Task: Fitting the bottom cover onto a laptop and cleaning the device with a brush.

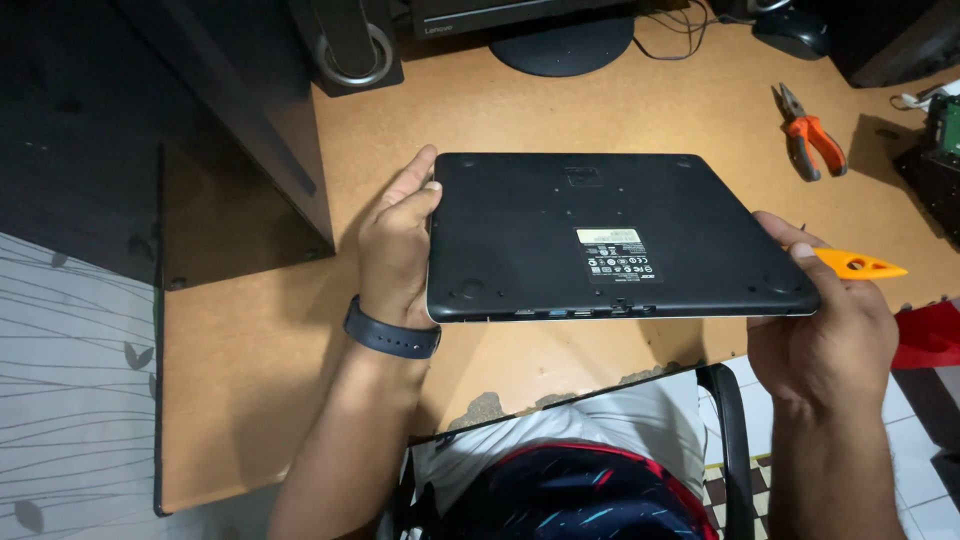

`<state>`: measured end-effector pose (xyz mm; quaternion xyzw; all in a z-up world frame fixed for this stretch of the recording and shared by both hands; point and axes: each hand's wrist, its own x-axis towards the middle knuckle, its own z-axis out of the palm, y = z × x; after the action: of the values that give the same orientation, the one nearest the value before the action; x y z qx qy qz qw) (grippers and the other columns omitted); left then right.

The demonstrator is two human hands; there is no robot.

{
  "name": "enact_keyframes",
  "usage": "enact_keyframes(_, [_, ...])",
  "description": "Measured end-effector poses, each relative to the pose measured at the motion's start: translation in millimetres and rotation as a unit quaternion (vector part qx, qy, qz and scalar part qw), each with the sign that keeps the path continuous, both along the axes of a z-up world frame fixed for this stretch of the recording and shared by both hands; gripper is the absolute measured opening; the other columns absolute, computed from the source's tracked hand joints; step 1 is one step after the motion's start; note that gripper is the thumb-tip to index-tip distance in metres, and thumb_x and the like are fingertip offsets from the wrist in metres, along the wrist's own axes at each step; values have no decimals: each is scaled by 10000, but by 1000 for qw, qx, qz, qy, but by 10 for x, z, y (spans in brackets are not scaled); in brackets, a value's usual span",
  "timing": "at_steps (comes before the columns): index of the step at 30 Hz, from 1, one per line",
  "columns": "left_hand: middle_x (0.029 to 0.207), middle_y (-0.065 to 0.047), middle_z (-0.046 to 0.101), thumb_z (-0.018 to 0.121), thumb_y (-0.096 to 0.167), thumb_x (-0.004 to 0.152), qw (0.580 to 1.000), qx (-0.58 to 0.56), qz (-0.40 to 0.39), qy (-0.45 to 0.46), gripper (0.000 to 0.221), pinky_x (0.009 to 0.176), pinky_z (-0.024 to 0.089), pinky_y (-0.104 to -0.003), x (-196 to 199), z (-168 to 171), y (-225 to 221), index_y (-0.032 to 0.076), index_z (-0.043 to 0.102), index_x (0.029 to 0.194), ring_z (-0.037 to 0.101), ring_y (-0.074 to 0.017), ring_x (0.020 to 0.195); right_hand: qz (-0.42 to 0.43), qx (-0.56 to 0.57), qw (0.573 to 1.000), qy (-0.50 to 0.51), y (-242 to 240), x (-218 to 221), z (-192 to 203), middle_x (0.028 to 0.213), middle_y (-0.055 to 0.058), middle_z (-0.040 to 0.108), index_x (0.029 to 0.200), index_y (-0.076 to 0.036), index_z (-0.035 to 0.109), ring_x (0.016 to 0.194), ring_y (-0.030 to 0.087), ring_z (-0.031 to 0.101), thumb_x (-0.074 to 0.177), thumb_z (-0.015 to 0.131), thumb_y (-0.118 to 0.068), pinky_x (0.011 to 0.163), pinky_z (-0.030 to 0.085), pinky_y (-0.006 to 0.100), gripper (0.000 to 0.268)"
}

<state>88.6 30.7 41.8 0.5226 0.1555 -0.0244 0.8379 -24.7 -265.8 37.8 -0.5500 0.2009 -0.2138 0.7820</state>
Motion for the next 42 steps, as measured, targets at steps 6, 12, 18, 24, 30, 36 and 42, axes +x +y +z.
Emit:
enact_keyframes(6, [1500, -170, 620, 556, 69, 865, 1000, -16, 5, 9, 579, 917, 544, -203, -31, 45, -18, 47, 596, 1442, 676, -193, 1252, 2, 7, 1000, -6, -20, 18, -45, 1233, 160, 739, 1212, 4, 720, 1022, 161, 759, 1016, 560, -137, 856, 653, 150, 289])
enact_keyframes(12, [661, 15, 649, 557, 27, 870, 996, -95, 3, -1, 695, 612, 582, -254, -64, 63, -18, 116, 527, 1558, 669, -117, 616, 5, 9, 1000, -1, 5, 46, -29, 1235, 179, 730, 1249, 39, 691, 1044, 197, 758, 997, 566, -145, 922, 651, 196, 337])
enact_keyframes(18, [1483, -149, 620, 589, 113, 821, 997, -62, 37, 25, 683, 948, 556, -271, -15, -14, -78, -15, 528, 1488, 670, -242, 1237, 6, 11, 1000, -19, -22, 161, -232, 1271, 162, 707, 1160, 32, 705, 1172, 211, 728, 1002, 537, -80, 1052, 631, 226, 256])
enact_keyframes(24, [1027, -175, 695, 584, 93, 884, 985, -126, -111, -26, 187, 732, 587, -394, -69, 114, -107, 77, 621, 1067, 693, -308, 878, 38, -53, 998, 7, -158, 278, -527, 1322, 138, 690, 1308, -34, 655, 1185, 179, 692, 1018, 556, -191, 1090, 566, 242, 345])
enact_keyframes(30, [1267, -185, 685, 626, 74, 855, 980, -133, -143, 30, 545, 908, 587, -447, -130, -34, -275, 60, 575, 1397, 688, -328, 1048, 59, -197, 978, 35, -409, 360, -586, 1410, 65, 652, 1329, -87, 643, 1244, 122, 631, 1045, 487, -169, 1060, 489, 172, 334])
enact_keyframes(36, [1157, -108, 730, 642, 136, 873, 997, -53, -47, -7, 411, 881, 577, -367, -145, -190, -331, 64, 637, 1277, 708, -240, 991, 20, -304, 952, 33, -327, 320, -446, 1261, 84, 721, 1232, -74, 677, 1007, 127, 682, 1117, 430, -197, 656, 443, 190, 300])
enact_keyframes(42, [1086, -114, 732, 655, 145, 859, 996, 5, -31, -87, 356, 845, 584, -363, -147, -268, -264, 66, 637, 1205, 707, -226, 926, -34, -253, 962, -99, -562, 176, -621, 1245, 154, 685, 1217, -7, 632, 875, 152, 616, 1170, 417, -207, 678, 510, 194, 297])
